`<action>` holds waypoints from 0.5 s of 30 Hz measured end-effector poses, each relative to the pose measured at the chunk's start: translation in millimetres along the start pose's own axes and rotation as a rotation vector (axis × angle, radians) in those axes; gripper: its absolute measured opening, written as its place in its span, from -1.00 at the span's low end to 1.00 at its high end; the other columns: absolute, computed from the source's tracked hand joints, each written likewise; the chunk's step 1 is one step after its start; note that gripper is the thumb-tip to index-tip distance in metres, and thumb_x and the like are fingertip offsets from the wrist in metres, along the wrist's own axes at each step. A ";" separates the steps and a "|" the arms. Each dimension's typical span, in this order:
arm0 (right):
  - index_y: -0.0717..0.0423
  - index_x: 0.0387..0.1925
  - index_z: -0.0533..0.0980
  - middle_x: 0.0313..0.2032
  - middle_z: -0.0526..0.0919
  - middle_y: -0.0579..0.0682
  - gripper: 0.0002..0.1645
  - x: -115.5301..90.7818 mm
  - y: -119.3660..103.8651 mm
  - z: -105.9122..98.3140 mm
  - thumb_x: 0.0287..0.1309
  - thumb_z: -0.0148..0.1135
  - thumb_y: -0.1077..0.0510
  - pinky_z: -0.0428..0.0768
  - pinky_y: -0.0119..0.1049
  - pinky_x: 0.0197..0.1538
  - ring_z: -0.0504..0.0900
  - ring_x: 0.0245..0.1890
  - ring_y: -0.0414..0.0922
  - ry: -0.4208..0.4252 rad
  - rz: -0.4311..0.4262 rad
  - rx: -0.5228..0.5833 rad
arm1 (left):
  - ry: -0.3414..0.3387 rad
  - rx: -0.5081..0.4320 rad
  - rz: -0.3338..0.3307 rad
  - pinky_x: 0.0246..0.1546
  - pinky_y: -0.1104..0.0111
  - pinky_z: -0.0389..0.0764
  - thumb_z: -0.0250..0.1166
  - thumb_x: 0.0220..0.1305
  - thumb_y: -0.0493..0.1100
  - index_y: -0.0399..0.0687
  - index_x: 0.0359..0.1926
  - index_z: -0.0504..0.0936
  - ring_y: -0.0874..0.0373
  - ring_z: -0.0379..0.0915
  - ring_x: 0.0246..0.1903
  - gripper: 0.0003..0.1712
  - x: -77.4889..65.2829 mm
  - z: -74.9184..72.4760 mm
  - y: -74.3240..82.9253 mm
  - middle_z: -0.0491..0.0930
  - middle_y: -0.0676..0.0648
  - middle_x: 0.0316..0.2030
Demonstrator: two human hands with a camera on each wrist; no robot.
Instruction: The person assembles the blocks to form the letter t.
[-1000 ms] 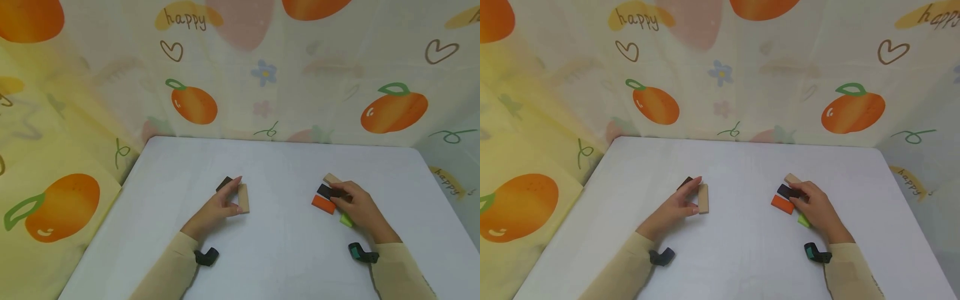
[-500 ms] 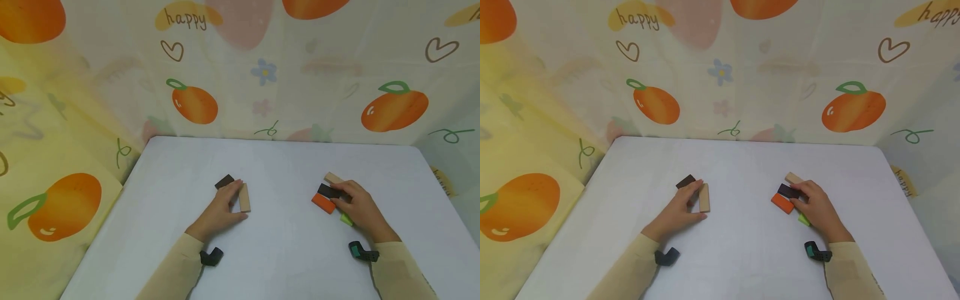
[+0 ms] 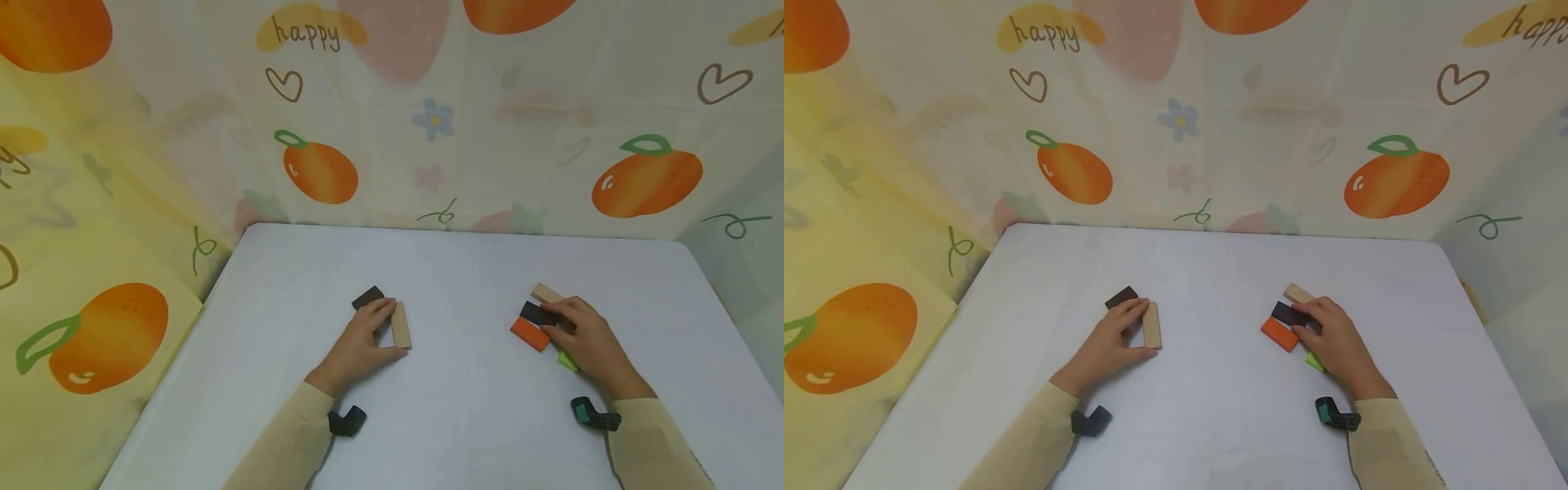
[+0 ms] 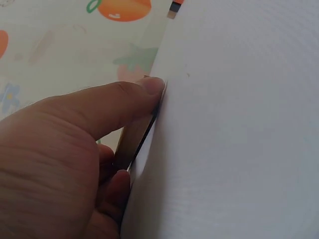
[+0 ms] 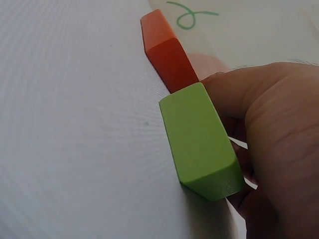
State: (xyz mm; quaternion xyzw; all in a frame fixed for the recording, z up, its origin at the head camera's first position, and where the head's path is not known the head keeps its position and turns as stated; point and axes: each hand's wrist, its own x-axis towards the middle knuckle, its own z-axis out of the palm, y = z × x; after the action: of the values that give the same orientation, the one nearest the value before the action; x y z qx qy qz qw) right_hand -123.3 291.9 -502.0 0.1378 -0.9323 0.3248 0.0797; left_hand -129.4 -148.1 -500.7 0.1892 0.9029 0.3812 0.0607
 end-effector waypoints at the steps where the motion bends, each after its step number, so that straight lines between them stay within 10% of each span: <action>1: 0.29 0.22 0.68 0.05 0.65 0.17 -0.50 -0.1 -0.3 -0.1 0.27 0.59 0.30 0.54 -0.26 0.01 0.62 0.03 0.15 0.001 0.001 -0.002 | 0.001 -0.012 0.003 0.45 0.09 0.39 0.70 0.23 -0.02 -0.21 0.65 0.32 -0.11 0.17 0.58 0.12 -0.2 0.0 -0.1 0.26 -0.15 0.61; 15: 0.31 0.21 0.68 0.03 0.64 0.18 -0.51 1.0 -1.1 -0.3 0.27 0.59 0.31 0.57 -0.15 -0.04 0.61 -0.03 0.12 -0.002 -0.001 -0.005 | 0.001 -0.094 0.145 0.50 0.13 0.29 0.73 0.19 0.00 -0.25 0.61 0.38 0.07 0.20 0.57 0.10 -0.3 6.8 6.6 0.34 0.01 0.58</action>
State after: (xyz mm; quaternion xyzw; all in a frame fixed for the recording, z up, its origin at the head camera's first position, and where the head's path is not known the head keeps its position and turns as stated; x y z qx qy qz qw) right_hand -123.9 291.1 -500.9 0.1383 -0.9332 0.3221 0.0795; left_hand -125.5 -139.5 -500.8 0.2507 0.8681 0.4265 0.0415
